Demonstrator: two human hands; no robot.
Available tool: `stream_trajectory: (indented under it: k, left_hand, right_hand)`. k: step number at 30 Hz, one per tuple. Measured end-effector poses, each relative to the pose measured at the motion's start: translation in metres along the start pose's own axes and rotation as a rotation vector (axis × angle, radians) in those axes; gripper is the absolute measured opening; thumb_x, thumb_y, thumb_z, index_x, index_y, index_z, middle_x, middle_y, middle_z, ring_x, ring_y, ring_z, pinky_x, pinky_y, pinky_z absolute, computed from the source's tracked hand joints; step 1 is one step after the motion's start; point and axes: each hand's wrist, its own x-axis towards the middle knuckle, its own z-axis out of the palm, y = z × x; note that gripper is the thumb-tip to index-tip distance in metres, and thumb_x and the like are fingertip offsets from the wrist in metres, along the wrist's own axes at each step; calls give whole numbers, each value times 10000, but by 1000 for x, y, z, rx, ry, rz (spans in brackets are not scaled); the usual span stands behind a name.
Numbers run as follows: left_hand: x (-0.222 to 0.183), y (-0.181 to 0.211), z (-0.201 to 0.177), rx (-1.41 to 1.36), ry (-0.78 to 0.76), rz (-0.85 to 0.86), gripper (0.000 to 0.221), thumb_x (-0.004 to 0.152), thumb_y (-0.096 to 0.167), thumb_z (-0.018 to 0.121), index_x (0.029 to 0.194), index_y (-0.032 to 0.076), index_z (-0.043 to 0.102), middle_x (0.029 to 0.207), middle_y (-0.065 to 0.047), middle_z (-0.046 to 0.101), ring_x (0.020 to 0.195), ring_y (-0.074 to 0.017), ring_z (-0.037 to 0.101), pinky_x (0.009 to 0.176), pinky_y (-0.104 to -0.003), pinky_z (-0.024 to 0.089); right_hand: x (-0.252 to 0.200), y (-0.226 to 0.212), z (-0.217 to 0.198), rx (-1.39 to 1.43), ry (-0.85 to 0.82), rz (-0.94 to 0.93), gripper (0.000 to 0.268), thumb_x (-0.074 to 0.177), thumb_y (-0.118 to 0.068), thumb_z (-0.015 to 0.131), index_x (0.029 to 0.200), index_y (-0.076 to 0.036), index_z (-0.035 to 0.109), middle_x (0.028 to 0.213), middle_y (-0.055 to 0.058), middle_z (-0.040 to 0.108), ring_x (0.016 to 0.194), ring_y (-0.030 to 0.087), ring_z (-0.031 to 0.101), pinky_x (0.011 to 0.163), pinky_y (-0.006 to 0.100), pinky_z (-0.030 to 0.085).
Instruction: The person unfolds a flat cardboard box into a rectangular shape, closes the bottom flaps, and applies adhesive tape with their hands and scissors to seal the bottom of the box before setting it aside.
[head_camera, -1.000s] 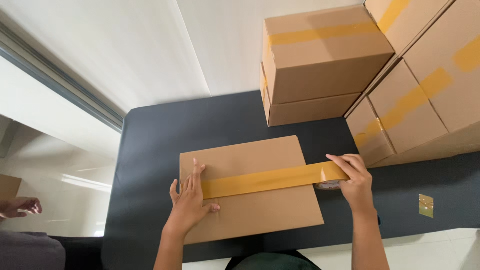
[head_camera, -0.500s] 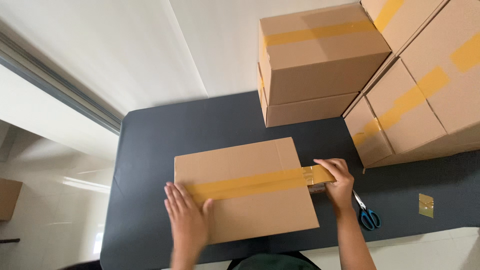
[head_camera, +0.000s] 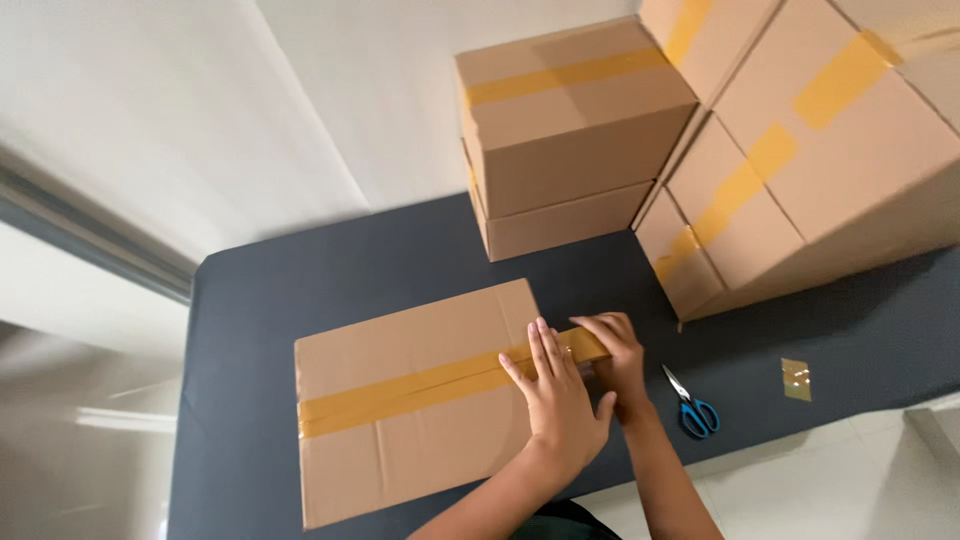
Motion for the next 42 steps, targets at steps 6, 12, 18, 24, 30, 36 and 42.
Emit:
stream_trajectory:
  k: [6,12,18,24,30,36,42]
  left_hand:
    - [10,11,3,139,-135,-21,906,719,608,396,1382,28,184,1474,-183,103,1368,-337,14,985,-685,167]
    - [9,8,-4,143,-151,-10,863,752,537,383,1384,0,145,1477,-179,79,1370,-317,-1,990,-668,174]
    - [12,-1,-32,83,-453,99,821,820,414,441,1369,-102,113,1458,-264,-74,1347,-395,-152,936,-768,52]
    - [13,-1,-42,122,-518,111,702,881,316,385,1390,-77,103,1471,-234,-48,1348,-375,-188,955,-742,51]
    - [14,8,-25,305,-584,230,648,906,383,333,1376,-51,227,1470,-257,57,1341,-431,-170,956,-747,5]
    - [20,18,-39,736,-752,481,773,912,555,349,1435,40,105,1488,-226,66,1359,-448,-44,1032,-601,-144]
    - [24,24,-32,749,-778,470,775,932,510,352,1427,-12,66,1480,-268,49,1349,-475,-19,1051,-596,-59]
  right_hand:
    - [0,-3,-10,-86,-101,-21,477,753,165,426,1135,-71,585,1007,78,580,949,250,483,789,371,481]
    - [-5,-2,-4,-120,-82,-44,403,752,94,614,1133,-28,567,1059,119,589,982,261,547,791,351,512]
    - [-1,-17,0,-197,-46,-60,463,691,2,680,1134,-111,611,1029,71,640,978,260,580,857,372,456]
    - [-10,-28,9,-296,-149,-9,512,684,-1,655,1164,-167,589,1155,10,612,1074,215,544,909,339,414]
    - [-34,-6,8,-75,-119,508,549,781,125,459,1289,-85,459,1209,159,535,1136,348,492,974,449,382]
    - [-59,27,21,-58,-90,677,442,826,-120,519,1259,-84,435,992,143,637,783,282,645,623,368,504]
    - [-58,29,26,-43,-75,740,359,828,-88,498,1187,-83,484,912,121,652,707,250,634,566,351,479]
